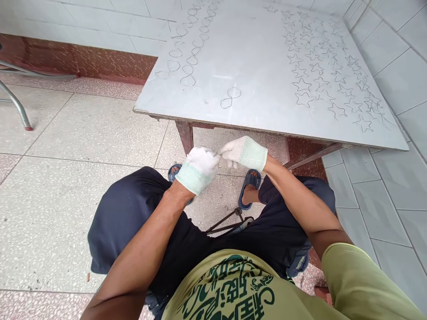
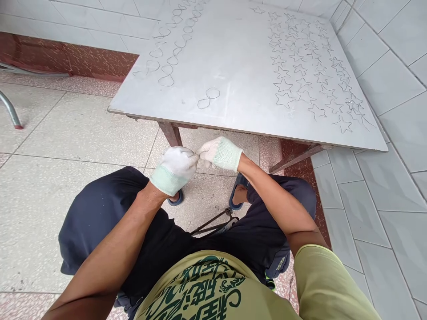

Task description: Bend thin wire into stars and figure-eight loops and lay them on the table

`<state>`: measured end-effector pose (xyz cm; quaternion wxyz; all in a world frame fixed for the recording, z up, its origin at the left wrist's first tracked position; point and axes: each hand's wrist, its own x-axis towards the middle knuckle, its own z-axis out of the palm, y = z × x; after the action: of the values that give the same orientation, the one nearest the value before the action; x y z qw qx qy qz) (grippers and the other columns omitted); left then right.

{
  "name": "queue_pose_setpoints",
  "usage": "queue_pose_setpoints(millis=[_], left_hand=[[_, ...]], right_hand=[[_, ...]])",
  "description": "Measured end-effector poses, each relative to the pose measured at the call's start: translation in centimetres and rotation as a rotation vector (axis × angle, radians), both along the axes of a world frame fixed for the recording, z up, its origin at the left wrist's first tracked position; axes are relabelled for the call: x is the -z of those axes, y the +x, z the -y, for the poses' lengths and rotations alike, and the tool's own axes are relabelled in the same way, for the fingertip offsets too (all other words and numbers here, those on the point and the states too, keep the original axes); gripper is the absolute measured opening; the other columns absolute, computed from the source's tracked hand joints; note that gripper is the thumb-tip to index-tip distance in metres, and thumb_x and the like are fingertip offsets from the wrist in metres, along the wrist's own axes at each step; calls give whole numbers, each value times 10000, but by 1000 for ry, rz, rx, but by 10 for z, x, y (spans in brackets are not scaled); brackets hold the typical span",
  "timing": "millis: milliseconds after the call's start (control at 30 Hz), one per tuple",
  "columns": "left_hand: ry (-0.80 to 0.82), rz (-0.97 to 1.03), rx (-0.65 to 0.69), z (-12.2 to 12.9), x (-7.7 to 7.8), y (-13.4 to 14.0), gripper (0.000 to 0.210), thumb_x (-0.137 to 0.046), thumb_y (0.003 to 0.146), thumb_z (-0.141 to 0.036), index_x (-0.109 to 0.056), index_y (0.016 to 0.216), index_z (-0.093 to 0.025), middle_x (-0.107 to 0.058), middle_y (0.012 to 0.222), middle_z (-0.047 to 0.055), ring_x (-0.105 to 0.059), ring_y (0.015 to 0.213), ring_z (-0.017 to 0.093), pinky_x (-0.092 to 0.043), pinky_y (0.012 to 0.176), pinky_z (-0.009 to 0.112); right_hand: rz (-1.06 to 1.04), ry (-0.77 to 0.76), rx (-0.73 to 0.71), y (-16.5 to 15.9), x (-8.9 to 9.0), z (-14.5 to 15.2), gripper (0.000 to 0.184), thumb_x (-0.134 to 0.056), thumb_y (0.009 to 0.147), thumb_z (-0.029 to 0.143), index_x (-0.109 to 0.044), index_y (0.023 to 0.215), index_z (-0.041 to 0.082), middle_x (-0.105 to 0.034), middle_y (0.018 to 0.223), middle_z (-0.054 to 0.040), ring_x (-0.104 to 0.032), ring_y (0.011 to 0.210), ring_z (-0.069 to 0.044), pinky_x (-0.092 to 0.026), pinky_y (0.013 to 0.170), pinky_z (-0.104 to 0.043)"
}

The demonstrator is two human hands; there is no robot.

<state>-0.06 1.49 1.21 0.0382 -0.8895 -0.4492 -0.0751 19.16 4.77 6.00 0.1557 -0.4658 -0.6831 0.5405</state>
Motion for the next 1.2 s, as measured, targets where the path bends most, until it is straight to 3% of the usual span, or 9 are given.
queue_pose_setpoints(millis=[100,200,300,433,500,633,800,967,1200], left_hand=[[-48,111,-16,0,-2,-3,318,-519,988,-149,-836,998,-167,-805,903,122,-755,899,291,-551,851,434],[-120,465,-274,2,-11,-11,301,-570,1014,-304,-835,1127,-213,-833,1131,90,-749,1104,278,-539,1048,411],[-303,840,-538,5,-18,-19,382,-580,1005,-450,-822,1171,-205,-829,1188,83,-741,1156,283,-544,1074,401],[-824,1148,-509,7,-7,-10,462,-683,915,-593,-819,1060,-176,-843,977,115,-776,998,298,-620,928,435],[-930,1228,-494,9,4,1,470,-781,845,-586,-818,1077,-180,-840,930,112,-774,997,303,-631,911,455],[-779,1371,-552,13,20,17,481,-800,856,-519,-803,1157,-144,-834,967,128,-767,1048,302,-630,953,486],[-681,1364,-592,11,29,14,372,-724,933,-439,-787,1170,-160,-833,1035,128,-763,1077,290,-623,975,483],[-689,1360,-591,6,33,7,310,-733,910,-430,-806,1085,-185,-838,995,123,-768,1071,314,-630,954,490],[-751,1316,-552,8,39,4,281,-754,869,-446,-811,1016,-213,-840,957,136,-789,1000,321,-644,894,480]], right_hand=[[-11,-29,25,4,2,-5,212,-650,903,29,-839,946,112,-715,591,4,-592,459,-82,-469,468,-177],[-44,-7,111,8,3,-13,211,-638,913,34,-827,971,107,-741,625,-6,-627,483,-90,-503,496,-186],[-102,11,181,10,2,-18,173,-651,922,61,-814,951,110,-763,663,-27,-649,511,-102,-538,539,-205],[-200,34,272,5,1,-13,131,-702,951,165,-805,1027,137,-797,760,-41,-681,591,-114,-580,612,-220],[-216,46,298,1,3,-10,156,-698,967,195,-798,1078,150,-808,802,-38,-703,645,-121,-601,664,-230],[-132,59,310,-10,14,-8,172,-662,975,172,-794,1085,165,-806,803,-29,-713,681,-136,-612,709,-257],[-59,103,317,-18,28,-9,162,-652,951,165,-808,985,189,-767,738,-6,-724,731,-159,-578,707,-249],[5,204,272,-19,31,-5,152,-671,940,229,-816,982,211,-760,734,-2,-747,818,-188,-572,740,-254],[-23,197,263,-16,24,-5,281,-587,970,167,-822,1124,165,-762,733,-11,-703,733,-157,-575,766,-273]])
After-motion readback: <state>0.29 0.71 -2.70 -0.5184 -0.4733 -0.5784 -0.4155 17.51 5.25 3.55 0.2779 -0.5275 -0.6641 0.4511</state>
